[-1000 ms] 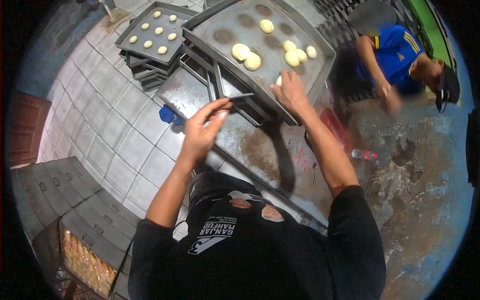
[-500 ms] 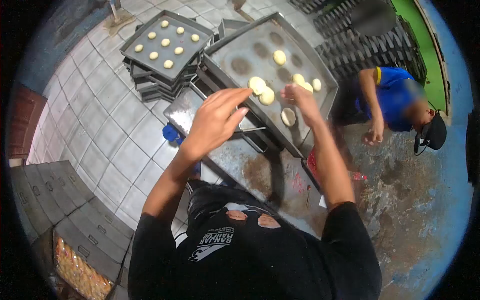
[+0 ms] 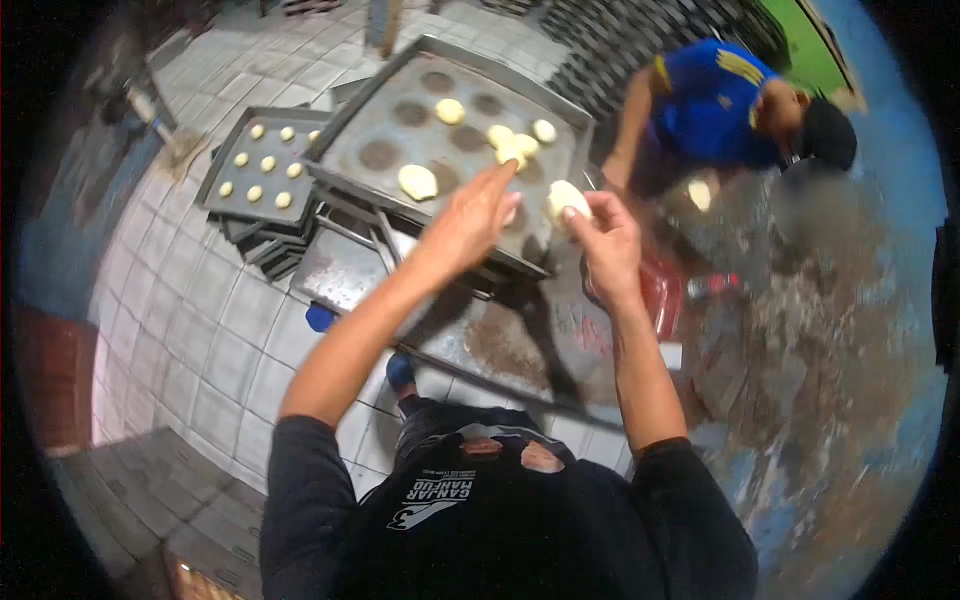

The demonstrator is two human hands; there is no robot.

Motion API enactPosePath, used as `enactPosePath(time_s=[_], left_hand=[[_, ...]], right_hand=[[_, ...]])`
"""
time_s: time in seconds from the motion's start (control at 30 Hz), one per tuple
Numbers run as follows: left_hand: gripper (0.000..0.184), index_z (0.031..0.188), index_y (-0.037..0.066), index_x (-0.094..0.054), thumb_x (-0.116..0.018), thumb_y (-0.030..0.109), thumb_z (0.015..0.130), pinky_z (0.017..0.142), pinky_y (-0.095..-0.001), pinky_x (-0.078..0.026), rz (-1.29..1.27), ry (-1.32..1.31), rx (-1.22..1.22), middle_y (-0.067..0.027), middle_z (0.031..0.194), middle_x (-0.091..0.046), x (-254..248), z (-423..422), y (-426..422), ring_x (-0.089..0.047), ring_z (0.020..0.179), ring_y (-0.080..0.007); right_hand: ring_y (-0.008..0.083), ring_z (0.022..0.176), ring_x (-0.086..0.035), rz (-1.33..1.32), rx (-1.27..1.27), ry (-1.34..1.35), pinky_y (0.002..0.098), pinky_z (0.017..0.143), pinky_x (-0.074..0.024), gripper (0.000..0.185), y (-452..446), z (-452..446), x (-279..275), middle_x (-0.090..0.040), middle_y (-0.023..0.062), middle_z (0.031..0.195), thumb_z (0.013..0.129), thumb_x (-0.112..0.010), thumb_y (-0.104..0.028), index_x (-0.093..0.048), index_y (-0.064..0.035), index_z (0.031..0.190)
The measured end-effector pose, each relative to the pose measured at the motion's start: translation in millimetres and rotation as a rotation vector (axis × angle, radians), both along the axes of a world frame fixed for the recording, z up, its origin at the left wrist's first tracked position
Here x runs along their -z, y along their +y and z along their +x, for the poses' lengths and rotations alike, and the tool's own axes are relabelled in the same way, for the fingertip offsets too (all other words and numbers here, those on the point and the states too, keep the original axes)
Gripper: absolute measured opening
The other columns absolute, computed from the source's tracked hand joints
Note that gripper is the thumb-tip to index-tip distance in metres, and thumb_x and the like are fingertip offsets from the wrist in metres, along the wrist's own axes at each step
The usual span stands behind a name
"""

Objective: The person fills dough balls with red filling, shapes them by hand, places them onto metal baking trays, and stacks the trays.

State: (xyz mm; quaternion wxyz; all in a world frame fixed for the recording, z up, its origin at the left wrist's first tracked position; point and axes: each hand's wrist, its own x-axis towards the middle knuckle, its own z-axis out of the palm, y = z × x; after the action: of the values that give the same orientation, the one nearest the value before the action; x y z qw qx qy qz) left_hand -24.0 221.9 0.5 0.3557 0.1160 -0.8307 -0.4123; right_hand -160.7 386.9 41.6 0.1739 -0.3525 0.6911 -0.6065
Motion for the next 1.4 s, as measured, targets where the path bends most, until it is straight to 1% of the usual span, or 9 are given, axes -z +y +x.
enactPosePath(time_s=[0.2,0.37,0.43,0.63,0.7,0.87,1.0,1.2,1.4], left_hand=[[0.031,0.108,0.0,-0.062,-0.051,0.029,0.108,0.076,-0.0267,-0.048,0.992,0.231,0.257,-0.005,0.096,-0.063,12,-53,189,-0.058,0.088,-0.0104],[0.035,0.086,0.009,-0.059,-0.05,0.033,0.109,0.06,-0.0247,-0.042,0.383,0.09,-0.043,0.003,0.078,-0.056,76,-87,299,-0.051,0.07,-0.0051],[0.034,0.086,0.01,-0.059,-0.051,0.034,0.108,0.06,-0.0252,-0.044,1.102,-0.018,0.227,0.0024,0.078,-0.058,91,-92,354,-0.053,0.069,-0.0056],[0.042,0.122,0.003,-0.057,-0.056,0.041,0.105,0.065,-0.0282,-0.05,1.107,-0.1,0.168,-0.0077,0.103,-0.065,140,-88,450,-0.06,0.083,-0.0101],[0.075,0.156,0.002,-0.028,-0.059,0.042,0.101,0.074,-0.0358,-0.054,1.095,-0.399,0.152,-0.0152,0.134,-0.055,156,-70,454,-0.061,0.104,-0.0175],[0.023,0.117,0.002,-0.066,-0.062,0.007,0.095,0.084,-0.0285,-0.052,0.644,-0.586,0.302,-0.006,0.105,-0.07,216,-33,476,-0.065,0.098,-0.0157],[0.035,0.128,0.003,-0.065,-0.066,0.004,0.093,0.099,-0.0303,-0.048,0.971,-0.513,0.289,-0.0061,0.124,-0.069,202,-54,454,-0.063,0.109,-0.0136],[0.082,0.148,0.008,-0.037,-0.078,-0.007,0.079,0.095,-0.03,-0.051,0.611,-0.339,0.252,-0.0059,0.115,-0.062,150,-120,400,-0.063,0.108,-0.0155],[0.059,0.13,0.005,-0.054,-0.08,-0.005,0.078,0.094,-0.0282,-0.051,0.794,-0.291,0.209,-0.0043,0.113,-0.068,172,-172,313,-0.065,0.106,-0.014]], right_hand=[[0.0251,0.086,-0.065,-0.083,0.266,0.697,0.0327,0.075,-0.0515,0.028,117,21,16,-0.063,0.0119,0.098,0.083,-0.078,-0.01,-0.07,0.0012,0.107],[0.0156,0.087,-0.066,0.174,0.239,-0.135,0.03,0.082,-0.051,0.027,251,18,96,-0.072,0.0072,0.1,0.094,-0.071,-0.013,-0.07,0.0017,0.117],[0.0081,0.095,-0.063,-0.166,0.26,-0.425,0.0259,0.082,-0.051,0.025,300,19,124,-0.069,0.0031,0.111,0.099,-0.066,-0.012,-0.068,0.0028,0.12],[0.0125,0.092,-0.066,-0.179,0.308,-0.474,0.0265,0.083,-0.052,0.028,418,9,134,-0.072,0.0088,0.101,0.097,-0.067,-0.007,-0.065,0.0038,0.122],[0.0163,0.091,-0.068,-0.183,0.367,-0.388,0.0287,0.084,-0.0531,0.026,431,5,147,-0.072,0.0121,0.1,0.098,-0.064,-0.009,-0.065,0.0036,0.122],[0.0347,0.092,-0.064,0.252,0.022,0.561,0.0517,0.094,-0.0473,0.018,432,16,216,-0.067,0.0159,0.089,0.087,-0.067,-0.02,-0.07,-0.008,0.101],[0.04,0.091,-0.066,0.124,0.349,-0.235,0.0423,0.082,-0.053,0.019,424,-80,251,-0.069,0.0168,0.094,0.09,-0.067,-0.02,-0.07,-0.0051,0.102],[0.0475,0.097,-0.062,0.839,0.465,0.632,0.0556,0.082,-0.0485,0.013,455,-187,377,-0.064,0.022,0.097,0.093,-0.056,-0.013,-0.064,-0.0037,0.096],[0.0435,0.094,-0.066,0.62,0.153,0.287,0.0525,0.082,-0.0531,0.017,378,-198,239,-0.067,0.0226,0.097,0.093,-0.054,-0.011,-0.066,-0.0023,0.101]])
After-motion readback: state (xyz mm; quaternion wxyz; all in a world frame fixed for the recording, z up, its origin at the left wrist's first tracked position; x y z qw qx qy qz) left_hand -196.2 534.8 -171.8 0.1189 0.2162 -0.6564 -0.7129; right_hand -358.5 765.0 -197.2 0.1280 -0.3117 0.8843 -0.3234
